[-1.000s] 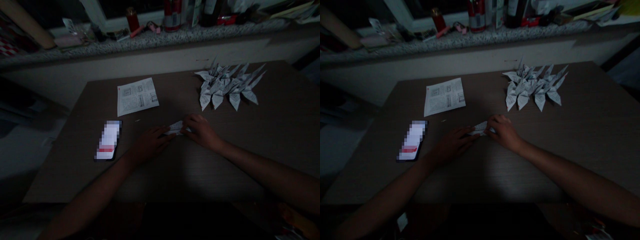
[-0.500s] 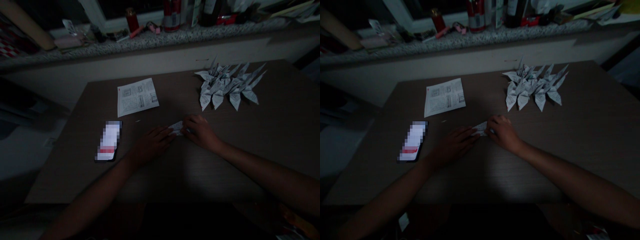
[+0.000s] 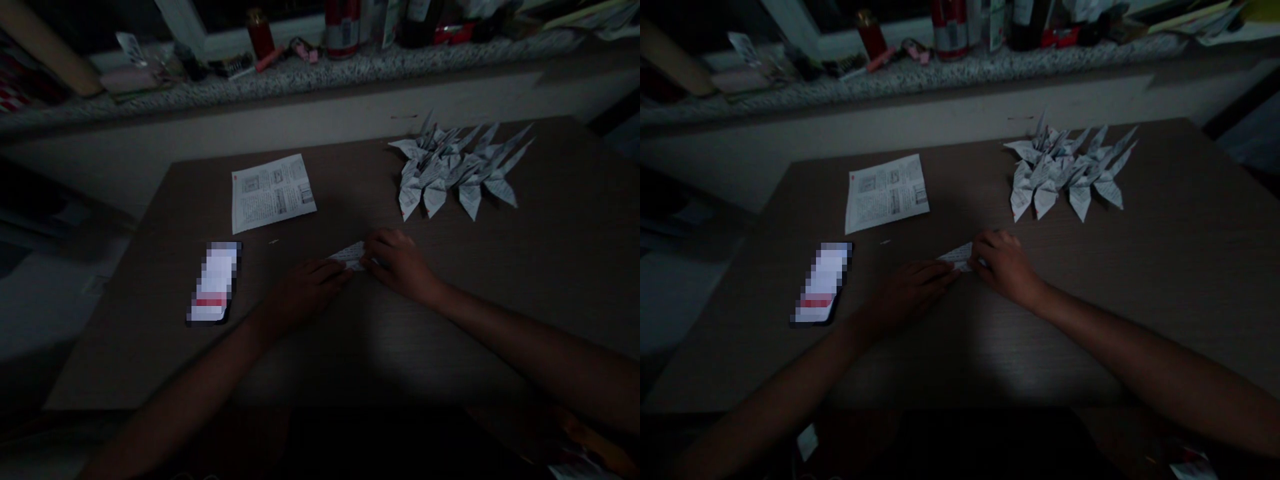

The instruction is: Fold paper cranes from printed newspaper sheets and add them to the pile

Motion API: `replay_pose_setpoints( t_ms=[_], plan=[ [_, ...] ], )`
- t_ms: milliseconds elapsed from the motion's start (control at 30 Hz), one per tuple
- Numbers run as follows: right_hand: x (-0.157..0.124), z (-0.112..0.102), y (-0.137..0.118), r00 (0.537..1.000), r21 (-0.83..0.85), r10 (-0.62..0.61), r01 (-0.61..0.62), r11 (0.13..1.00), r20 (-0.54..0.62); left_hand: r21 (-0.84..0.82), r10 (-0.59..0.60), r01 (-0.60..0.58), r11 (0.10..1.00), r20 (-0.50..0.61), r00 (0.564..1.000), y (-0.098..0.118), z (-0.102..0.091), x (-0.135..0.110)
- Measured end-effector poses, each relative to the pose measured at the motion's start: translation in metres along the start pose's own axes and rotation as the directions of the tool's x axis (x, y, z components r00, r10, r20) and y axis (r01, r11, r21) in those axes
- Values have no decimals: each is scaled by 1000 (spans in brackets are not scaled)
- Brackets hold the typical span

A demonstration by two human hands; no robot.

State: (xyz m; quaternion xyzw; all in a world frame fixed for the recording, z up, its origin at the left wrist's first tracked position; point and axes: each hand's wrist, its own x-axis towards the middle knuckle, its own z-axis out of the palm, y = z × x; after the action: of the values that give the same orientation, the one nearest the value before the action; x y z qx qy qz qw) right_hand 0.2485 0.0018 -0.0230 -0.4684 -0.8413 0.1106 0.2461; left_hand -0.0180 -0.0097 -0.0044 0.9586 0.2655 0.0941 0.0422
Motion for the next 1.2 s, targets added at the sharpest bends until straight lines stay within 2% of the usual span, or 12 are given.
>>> replay_pose_setpoints(
  t_ms=[167, 400, 667, 967, 1200],
  plan=[
    [1, -1, -2, 1000, -2, 8, -8, 1000, 11, -70, -57, 57, 996, 6, 998, 3, -4, -1],
    [0, 0, 2, 1000, -1, -4, 4, 1000, 13, -246, -95, 98, 964, 24, 995, -5, -9, -11],
    [-1, -1, 2, 1000, 25, -6, 6, 1000, -3, -117, -36, 39, 992, 26, 999, -7, -5, -11],
    [3, 0, 0, 999, 56, 43, -44, 997, 11, 4, -76, 76, 997, 3, 997, 9, -6, 2],
    [1, -2, 6, 1000, 89, -13, 11, 996, 21, -8, -113, 113, 994, 19, 993, 9, -3, 0]
  ],
)
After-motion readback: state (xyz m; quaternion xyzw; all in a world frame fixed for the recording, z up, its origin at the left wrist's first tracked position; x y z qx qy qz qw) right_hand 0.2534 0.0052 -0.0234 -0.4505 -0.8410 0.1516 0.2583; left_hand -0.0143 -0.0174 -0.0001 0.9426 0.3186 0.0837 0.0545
